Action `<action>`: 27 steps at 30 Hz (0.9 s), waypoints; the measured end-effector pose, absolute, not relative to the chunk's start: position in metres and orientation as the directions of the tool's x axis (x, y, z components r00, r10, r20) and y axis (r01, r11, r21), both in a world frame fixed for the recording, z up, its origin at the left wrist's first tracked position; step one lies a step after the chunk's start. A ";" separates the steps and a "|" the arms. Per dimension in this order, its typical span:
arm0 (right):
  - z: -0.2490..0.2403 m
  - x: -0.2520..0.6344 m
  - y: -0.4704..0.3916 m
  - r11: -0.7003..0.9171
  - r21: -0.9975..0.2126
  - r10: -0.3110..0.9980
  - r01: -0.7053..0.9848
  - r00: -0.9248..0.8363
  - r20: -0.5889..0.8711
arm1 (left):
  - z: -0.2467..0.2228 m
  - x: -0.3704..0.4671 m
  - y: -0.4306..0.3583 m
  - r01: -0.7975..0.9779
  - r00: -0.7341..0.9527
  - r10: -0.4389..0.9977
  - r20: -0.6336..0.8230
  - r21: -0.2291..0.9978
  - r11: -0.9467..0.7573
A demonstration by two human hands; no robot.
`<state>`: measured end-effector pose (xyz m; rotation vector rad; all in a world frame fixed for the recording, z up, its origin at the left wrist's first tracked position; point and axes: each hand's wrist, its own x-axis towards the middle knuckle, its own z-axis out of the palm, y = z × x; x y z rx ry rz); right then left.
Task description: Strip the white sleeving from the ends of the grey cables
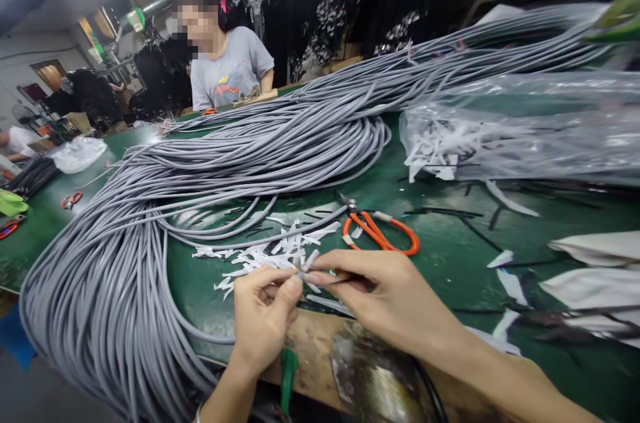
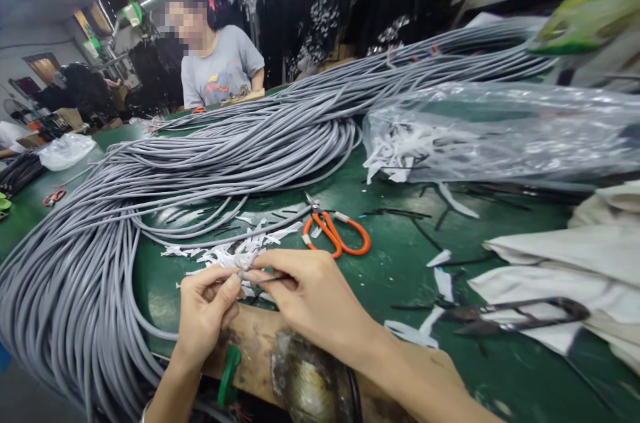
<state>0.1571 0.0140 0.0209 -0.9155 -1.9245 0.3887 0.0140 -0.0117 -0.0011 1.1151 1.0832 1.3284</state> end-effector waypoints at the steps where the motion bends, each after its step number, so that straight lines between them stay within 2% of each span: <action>1: 0.021 0.157 0.013 0.690 -0.580 0.715 0.432 -0.284 0.639 | -0.002 0.015 -0.012 -0.113 -0.030 0.998 0.058 0.992 -0.061; 3: 0.022 0.157 0.010 0.743 -0.495 0.644 0.450 -0.283 0.711 | -0.002 0.015 -0.014 0.041 -0.049 0.990 0.135 0.990 -0.133; 5: 0.021 0.158 0.010 0.773 -0.402 0.577 0.492 -0.281 0.766 | -0.001 0.016 -0.017 0.242 -0.013 0.967 0.256 0.939 -0.245; 8: 0.020 0.162 0.013 0.695 -0.394 0.623 0.602 -0.230 0.748 | 0.001 0.015 -0.019 0.369 0.132 0.928 0.347 0.852 -0.371; 10: 0.020 0.165 0.017 0.591 -0.435 0.686 0.680 -0.139 0.715 | 0.001 0.013 -0.018 0.316 0.128 0.934 0.333 0.879 -0.357; 12: 0.022 0.167 0.020 0.530 -0.434 0.690 0.729 -0.072 0.720 | 0.002 0.011 -0.016 0.183 0.059 0.964 0.261 0.946 -0.267; 15: 0.025 0.168 0.021 0.626 -0.349 0.619 0.697 -0.171 0.767 | 0.002 0.010 -0.011 -0.033 0.005 0.992 0.130 0.991 -0.130; 17: 0.025 0.167 0.020 0.720 -0.245 0.533 0.649 -0.292 0.794 | 0.002 0.010 -0.010 -0.099 -0.016 0.995 0.098 0.990 -0.099; 19: 0.024 0.166 0.019 0.759 -0.143 0.459 0.635 -0.368 0.809 | 0.001 0.011 -0.010 -0.113 -0.030 0.995 0.097 0.989 -0.099; 21: 0.023 0.165 0.019 0.768 -0.090 0.423 0.634 -0.397 0.815 | 0.000 0.011 -0.012 -0.106 -0.023 0.994 0.103 0.989 -0.105; 27: 0.023 0.166 0.018 0.784 -0.095 0.421 0.614 -0.413 0.807 | -0.005 0.009 -0.014 -0.045 0.001 0.990 0.144 0.989 -0.144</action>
